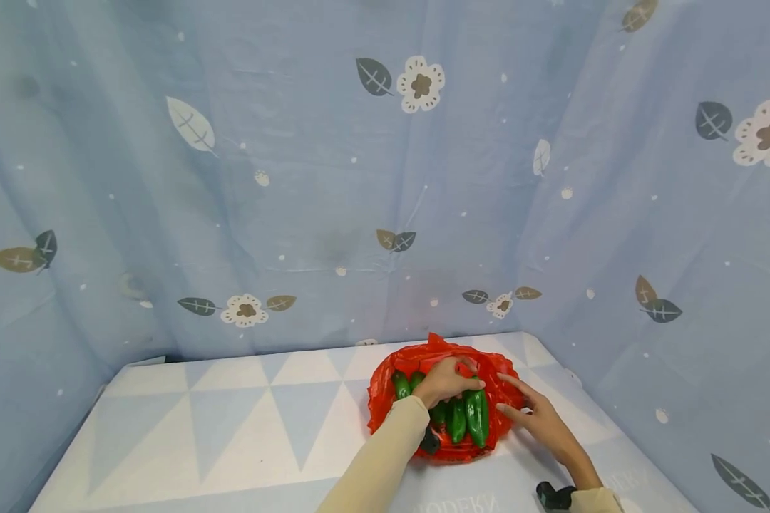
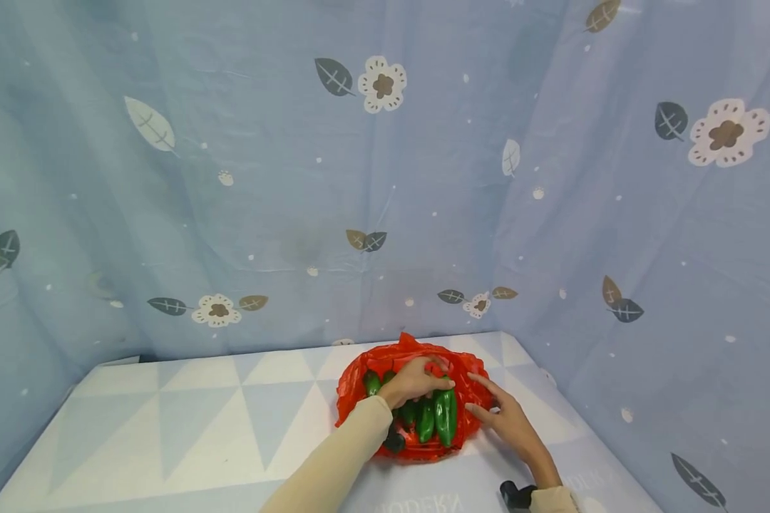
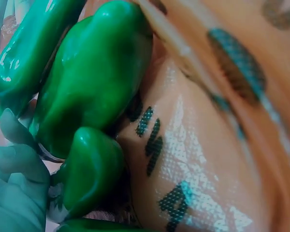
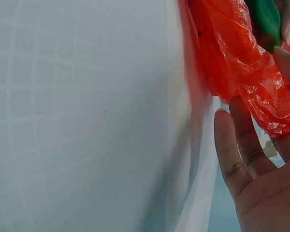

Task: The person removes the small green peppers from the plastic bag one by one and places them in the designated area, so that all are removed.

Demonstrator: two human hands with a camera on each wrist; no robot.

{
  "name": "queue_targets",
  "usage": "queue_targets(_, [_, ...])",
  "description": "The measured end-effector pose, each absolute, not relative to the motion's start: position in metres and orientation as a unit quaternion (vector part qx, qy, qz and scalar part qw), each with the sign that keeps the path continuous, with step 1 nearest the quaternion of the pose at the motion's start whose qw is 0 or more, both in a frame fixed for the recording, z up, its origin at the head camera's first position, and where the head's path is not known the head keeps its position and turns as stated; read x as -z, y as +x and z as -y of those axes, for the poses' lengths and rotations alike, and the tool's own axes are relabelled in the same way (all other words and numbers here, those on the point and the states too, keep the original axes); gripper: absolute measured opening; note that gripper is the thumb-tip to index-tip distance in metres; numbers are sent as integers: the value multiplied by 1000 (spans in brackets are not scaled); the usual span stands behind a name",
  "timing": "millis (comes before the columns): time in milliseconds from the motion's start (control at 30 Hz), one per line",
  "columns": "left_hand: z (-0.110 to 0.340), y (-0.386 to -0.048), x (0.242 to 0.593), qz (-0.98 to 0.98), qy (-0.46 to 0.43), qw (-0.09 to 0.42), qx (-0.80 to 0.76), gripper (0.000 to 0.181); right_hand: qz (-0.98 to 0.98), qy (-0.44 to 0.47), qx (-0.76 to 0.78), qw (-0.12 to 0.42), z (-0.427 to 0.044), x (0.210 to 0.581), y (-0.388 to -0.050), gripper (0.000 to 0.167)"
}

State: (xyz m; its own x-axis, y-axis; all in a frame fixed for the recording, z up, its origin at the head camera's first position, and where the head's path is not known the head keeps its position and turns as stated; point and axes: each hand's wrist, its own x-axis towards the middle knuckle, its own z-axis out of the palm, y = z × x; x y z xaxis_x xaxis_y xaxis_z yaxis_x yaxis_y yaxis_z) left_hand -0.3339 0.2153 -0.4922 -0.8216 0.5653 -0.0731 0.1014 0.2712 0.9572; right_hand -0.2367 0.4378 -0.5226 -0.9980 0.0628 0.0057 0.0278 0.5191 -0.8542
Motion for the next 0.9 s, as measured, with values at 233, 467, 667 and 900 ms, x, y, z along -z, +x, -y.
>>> queue_targets(233, [-209, -330, 489, -756, 235, 211, -573, 22, 875, -15, -483, 19, -439, 523, -239, 63])
queue_targets(467, [-204, -329, 491, -729, 245, 214, -602, 18, 881, -14, -473, 20, -441, 522, -241, 63])
queue_targets(667, [-198, -326, 494, -726, 261, 208, -601, 11, 878, -7, -479, 18, -441, 522, -239, 67])
queue_targets(900, [-186, -323, 483, -736, 284, 210, -577, 13, 881, -5, -472, 25, -438, 518, -241, 69])
